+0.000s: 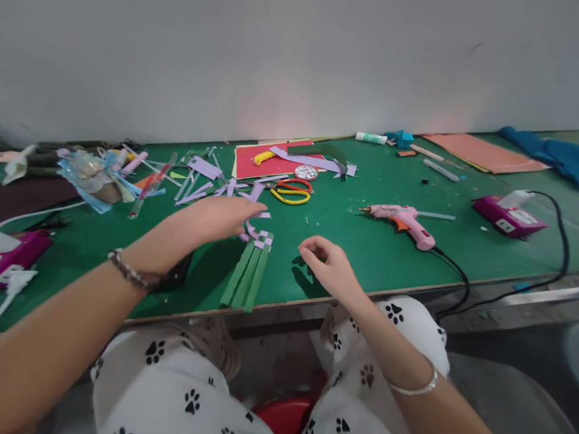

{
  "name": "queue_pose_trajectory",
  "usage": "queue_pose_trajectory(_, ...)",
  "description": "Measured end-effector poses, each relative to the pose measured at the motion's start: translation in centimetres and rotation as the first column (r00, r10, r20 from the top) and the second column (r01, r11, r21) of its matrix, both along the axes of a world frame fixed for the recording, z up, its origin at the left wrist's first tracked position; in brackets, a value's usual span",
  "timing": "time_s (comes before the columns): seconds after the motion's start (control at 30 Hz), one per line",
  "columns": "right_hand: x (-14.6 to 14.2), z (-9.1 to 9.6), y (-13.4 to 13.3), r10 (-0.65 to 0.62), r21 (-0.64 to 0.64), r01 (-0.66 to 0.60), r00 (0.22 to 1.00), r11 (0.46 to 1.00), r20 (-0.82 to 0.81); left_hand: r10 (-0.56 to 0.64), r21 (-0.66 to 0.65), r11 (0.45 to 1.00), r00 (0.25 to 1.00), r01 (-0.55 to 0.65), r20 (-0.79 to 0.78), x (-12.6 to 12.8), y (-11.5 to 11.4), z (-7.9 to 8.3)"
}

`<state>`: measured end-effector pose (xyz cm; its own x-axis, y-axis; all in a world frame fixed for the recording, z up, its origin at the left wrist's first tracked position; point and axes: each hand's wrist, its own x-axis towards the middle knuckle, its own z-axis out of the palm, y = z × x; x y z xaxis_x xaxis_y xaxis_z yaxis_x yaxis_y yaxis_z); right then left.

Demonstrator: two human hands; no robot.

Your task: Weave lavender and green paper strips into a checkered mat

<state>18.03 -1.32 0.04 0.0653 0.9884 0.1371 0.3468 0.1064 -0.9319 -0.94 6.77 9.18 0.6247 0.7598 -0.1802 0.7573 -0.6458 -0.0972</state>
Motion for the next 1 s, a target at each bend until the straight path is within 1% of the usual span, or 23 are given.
queue_pose_trajectory(0.03, 0.0, 0.0, 0.0, 0.000, -0.004, 0.000, 1.000, 1.000, 0.001, 0.000, -0.068, 0.998, 1.000, 0.001, 0.016, -0.2, 0.9, 0.3)
queue_pose_trajectory(0.07, 0.0, 0.0, 0.0, 0.003, -0.006, -0.003, 1.000, 1.000, 0.001, 0.019, -0.105, 0.994, 0.998, -0.013, 0.061, -0.3, 1.5, 0.6)
queue_pose_trajectory(0.1, 0.1, 0.0, 0.0, 0.006, -0.008, -0.006, 1.000, 1.000, -0.002, 0.047, -0.064, 0.997, 0.985, -0.037, 0.167, -0.4, 1.9, 0.8)
queue_pose_trajectory(0.13, 0.1, -0.1, 0.0, 0.009, -0.009, -0.009, 1.000, 1.000, -0.008, 0.041, 0.007, 0.999, 0.958, -0.045, 0.284, -0.4, 2.1, 0.8)
queue_pose_trajectory(0.17, 0.1, -0.1, 0.0, 0.013, -0.011, -0.013, 1.000, 1.000, -0.015, 0.036, 0.097, 0.992, 0.921, -0.080, 0.388, -0.4, 2.1, 0.7)
queue_pose_trajectory(0.2, 0.2, -0.1, 0.0, 0.015, -0.013, -0.016, 1.000, 1.000, -0.023, 0.025, 0.149, 0.984, 0.900, -0.099, 0.435, -0.3, 2.0, 0.5)
queue_pose_trajectory(0.23, 0.2, 0.0, 0.0, 0.015, -0.017, -0.016, 0.999, 1.000, -0.032, 0.011, 0.140, 0.987, 0.899, -0.080, 0.437, -0.2, 1.8, 0.2)
queue_pose_trajectory(0.27, 0.2, 0.0, 0.0, 0.013, -0.020, -0.013, 0.999, 1.000, -0.041, -0.015, 0.102, 0.994, 0.897, -0.034, 0.442, 0.0, 1.6, 0.0)
queue_pose_trajectory(0.33, 0.2, 0.1, 0.0, 0.012, -0.023, -0.013, 0.999, 1.000, -0.048, -0.046, 0.135, 0.990, 0.847, -0.031, 0.529, 0.3, 1.5, -0.4)
queue_pose_trajectory(0.37, 0.1, 0.1, 0.0, 0.016, -0.024, -0.017, 0.999, 1.000, -0.048, -0.059, 0.154, 0.988, 0.837, -0.030, 0.543, 0.3, 1.5, -0.4)
queue_pose_trajectory(0.47, 0.1, 0.1, 0.0, 0.028, -0.030, -0.030, 0.999, 0.999, -0.044, -0.076, 0.186, 0.982, 0.869, -0.019, 0.489, 0.2, 2.0, -0.3)
queue_pose_trajectory(0.5, 0.1, 0.1, 0.1, 0.031, -0.032, -0.032, 0.999, 0.999, -0.045, -0.068, 0.211, 0.976, 0.865, -0.044, 0.497, 0.1, 2.1, -0.3)
queue_pose_trajectory(0.57, 0.3, 0.1, 0.1, 0.044, -0.045, -0.045, 0.998, 0.998, -0.043, -0.055, 0.268, 0.954, 0.795, -0.137, 0.604, -0.4, 2.1, -0.6)
queue_pose_trajectory(0.63, 0.6, 0.2, 0.4, 0.059, -0.062, -0.060, 0.998, 0.996, -0.024, -0.012, 0.228, 0.956, 0.754, -0.183, 0.657, -1.0, 1.6, -1.4)
queue_pose_trajectory(0.7, 1.0, 0.6, 0.8, 0.066, -0.055, -0.064, 0.998, 0.996, 0.025, 0.032, 0.158, 0.967, 0.714, -0.199, 0.700, -1.5, 0.8, -2.7)
queue_pose_trajectory(0.77, 1.4, 1.4, 1.6, 0.067, -0.008, -0.067, 0.991, 0.998, 0.112, 0.083, 0.086, 0.970, 0.639, -0.229, 0.765, -2.0, -0.2, -3.9)
queue_pose_trajectory(0.83, 1.4, 2.2, 3.0, 0.062, 0.042, -0.074, 0.968, 0.996, 0.243, 0.145, 0.008, 0.967, 0.573, -0.256, 0.806, -2.3, -1.1, -4.8)
queue_pose_trajectory(0.87, 1.2, 2.6, 3.8, 0.050, 0.051, -0.070, 0.945, 0.996, 0.323, 0.192, -0.041, 0.960, 0.549, -0.275, 0.813, -2.3, -1.4, -5.0)
queue_pose_trajectory(0.9, 0.9, 2.8, 4.7, 0.039, 0.031, -0.057, 0.909, 0.998, 0.415, 0.238, -0.091, 0.955, 0.546, -0.282, 0.803, -2.4, -1.8, -5.2)
queue_pose_trajectory(0.97, -0.3, 3.1, 6.5, 0.041, -0.060, -0.007, 0.811, 0.998, 0.584, 0.264, -0.133, 0.955, 0.558, -0.263, 0.787, -2.4, -2.2, -5.3)
queue_pose_trajectory(1.0, -0.9, 3.0, 7.4, 0.046, -0.079, 0.002, 0.796, 0.997, 0.604, 0.257, -0.131, 0.958, 0.560, -0.255, 0.788, -2.4, -2.3, -5.4)
